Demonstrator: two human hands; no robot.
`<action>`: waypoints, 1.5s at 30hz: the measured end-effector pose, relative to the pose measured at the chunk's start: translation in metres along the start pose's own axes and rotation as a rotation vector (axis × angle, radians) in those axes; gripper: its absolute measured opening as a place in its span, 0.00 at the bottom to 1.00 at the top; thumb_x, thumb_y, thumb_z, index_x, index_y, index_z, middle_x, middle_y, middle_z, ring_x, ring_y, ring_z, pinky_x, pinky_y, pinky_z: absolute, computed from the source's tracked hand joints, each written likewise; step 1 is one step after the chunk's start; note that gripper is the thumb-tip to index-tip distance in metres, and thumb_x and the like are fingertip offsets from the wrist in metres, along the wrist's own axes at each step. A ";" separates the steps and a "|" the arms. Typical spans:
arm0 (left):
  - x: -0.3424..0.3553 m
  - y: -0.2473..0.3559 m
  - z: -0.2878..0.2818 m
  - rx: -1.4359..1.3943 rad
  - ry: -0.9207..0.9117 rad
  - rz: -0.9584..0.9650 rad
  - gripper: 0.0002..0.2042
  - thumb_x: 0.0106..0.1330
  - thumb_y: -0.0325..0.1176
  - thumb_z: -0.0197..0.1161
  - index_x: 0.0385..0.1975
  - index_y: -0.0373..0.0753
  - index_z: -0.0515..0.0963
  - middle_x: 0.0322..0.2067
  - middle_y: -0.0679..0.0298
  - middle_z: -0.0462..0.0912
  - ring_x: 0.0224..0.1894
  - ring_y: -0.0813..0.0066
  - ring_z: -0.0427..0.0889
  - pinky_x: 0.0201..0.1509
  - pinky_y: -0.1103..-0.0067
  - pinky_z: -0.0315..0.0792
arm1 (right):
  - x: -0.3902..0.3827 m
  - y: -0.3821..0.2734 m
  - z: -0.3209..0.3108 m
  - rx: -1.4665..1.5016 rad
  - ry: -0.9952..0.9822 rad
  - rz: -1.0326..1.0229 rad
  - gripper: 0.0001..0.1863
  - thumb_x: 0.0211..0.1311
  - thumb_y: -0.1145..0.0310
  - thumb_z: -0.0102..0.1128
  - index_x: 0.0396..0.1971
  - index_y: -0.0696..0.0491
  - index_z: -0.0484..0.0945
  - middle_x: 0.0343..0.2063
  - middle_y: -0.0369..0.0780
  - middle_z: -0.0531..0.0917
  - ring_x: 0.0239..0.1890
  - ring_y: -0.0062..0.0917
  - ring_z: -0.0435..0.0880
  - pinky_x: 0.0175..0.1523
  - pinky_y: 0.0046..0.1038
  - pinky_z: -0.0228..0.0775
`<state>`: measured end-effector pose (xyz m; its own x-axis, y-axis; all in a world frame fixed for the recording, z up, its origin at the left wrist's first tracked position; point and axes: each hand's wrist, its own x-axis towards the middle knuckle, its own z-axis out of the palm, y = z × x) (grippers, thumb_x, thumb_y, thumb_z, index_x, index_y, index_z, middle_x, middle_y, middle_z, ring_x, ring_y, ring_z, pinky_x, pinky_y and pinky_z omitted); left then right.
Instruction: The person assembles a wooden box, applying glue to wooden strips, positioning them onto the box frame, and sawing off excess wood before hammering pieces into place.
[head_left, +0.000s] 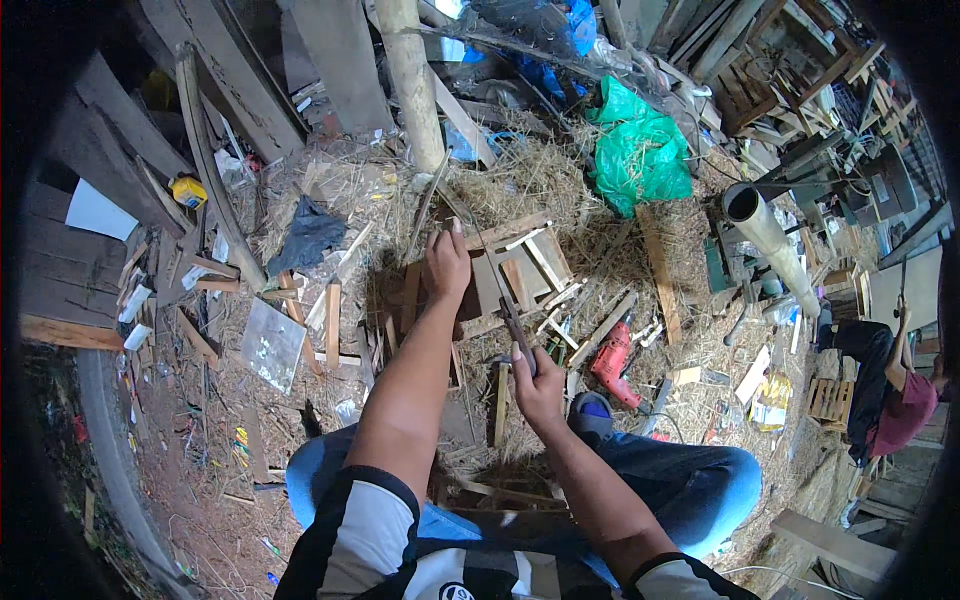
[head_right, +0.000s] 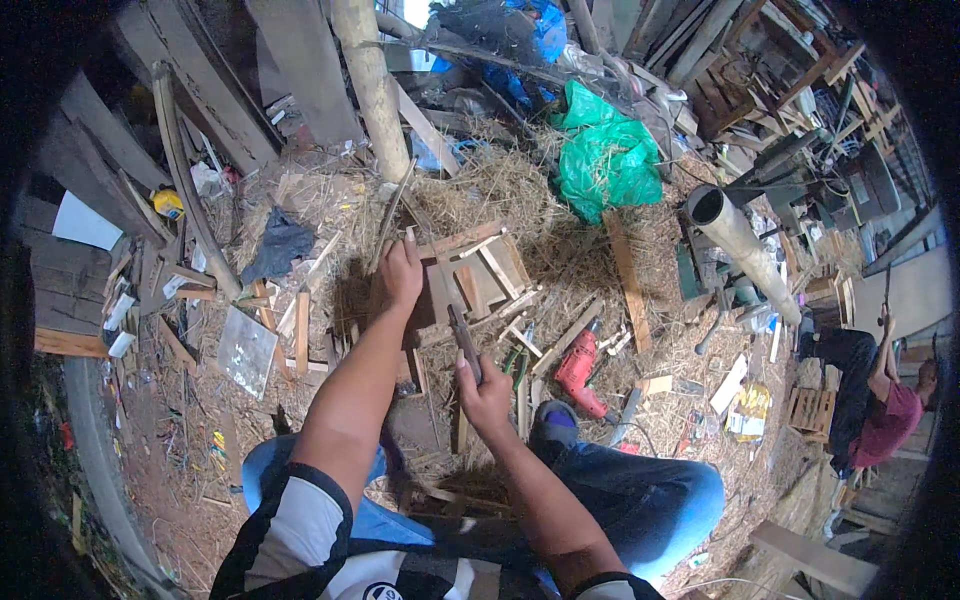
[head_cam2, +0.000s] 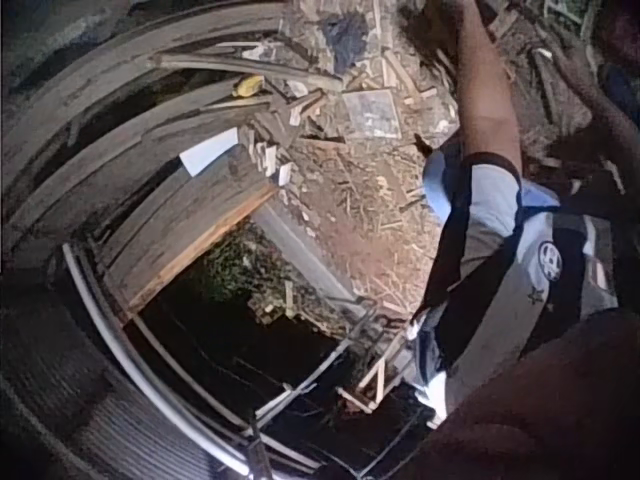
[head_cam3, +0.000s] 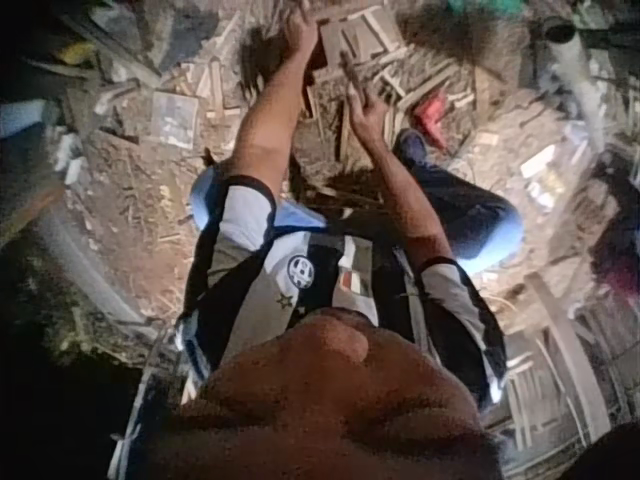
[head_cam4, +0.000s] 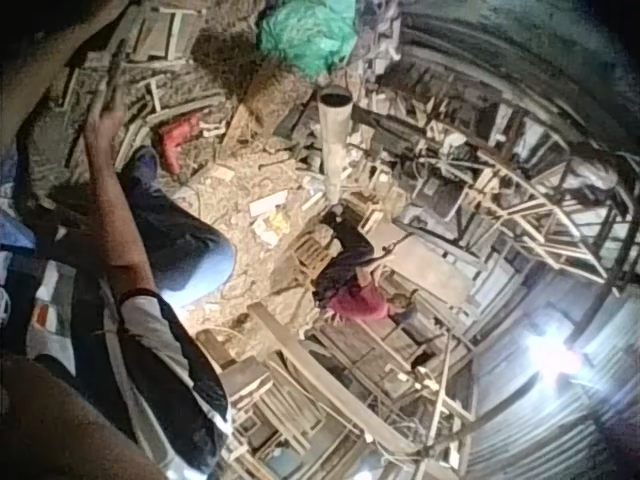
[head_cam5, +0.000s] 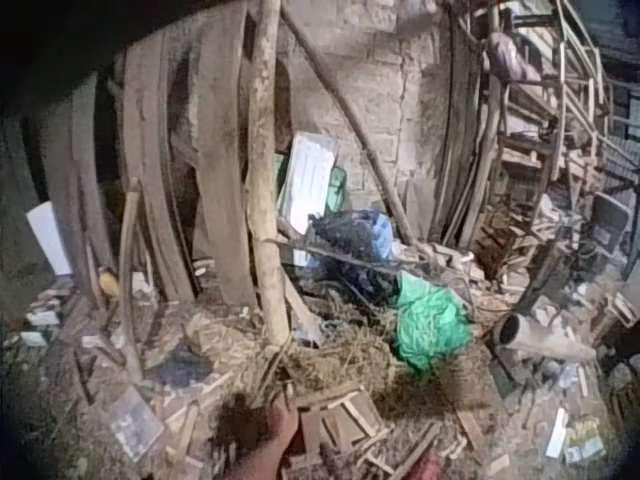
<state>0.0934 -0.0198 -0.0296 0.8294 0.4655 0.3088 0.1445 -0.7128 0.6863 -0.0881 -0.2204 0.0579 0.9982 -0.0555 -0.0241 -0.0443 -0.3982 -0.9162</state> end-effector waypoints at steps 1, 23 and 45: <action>0.002 -0.004 0.000 -0.004 0.012 0.012 0.17 0.75 0.42 0.52 0.33 0.33 0.76 0.38 0.48 0.77 0.40 0.38 0.76 0.42 0.52 0.71 | 0.004 -0.006 0.002 0.025 -0.002 0.006 0.21 0.69 0.60 0.63 0.22 0.59 0.71 0.13 0.43 0.70 0.18 0.19 0.67 0.24 0.32 0.62; -0.037 0.018 -0.034 0.165 0.022 0.148 0.08 0.65 0.37 0.65 0.37 0.41 0.82 0.43 0.58 0.77 0.50 0.53 0.73 0.57 0.61 0.67 | 0.014 0.020 0.001 0.231 -0.037 0.148 0.23 0.70 0.59 0.62 0.21 0.59 0.67 0.16 0.35 0.64 0.24 0.17 0.62 0.27 0.30 0.57; -0.031 0.040 -0.043 -0.777 -0.059 -0.735 0.12 0.68 0.25 0.65 0.47 0.37 0.69 0.39 0.54 0.83 0.23 0.73 0.85 0.20 0.79 0.75 | 0.016 -0.001 -0.014 0.317 0.023 0.109 0.22 0.70 0.60 0.63 0.19 0.55 0.67 0.17 0.29 0.64 0.22 0.14 0.61 0.25 0.26 0.53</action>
<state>0.0501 -0.0402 0.0164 0.7066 0.6035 -0.3695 0.2539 0.2712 0.9284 -0.0723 -0.2337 0.0635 0.9869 -0.1040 -0.1232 -0.1322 -0.0845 -0.9876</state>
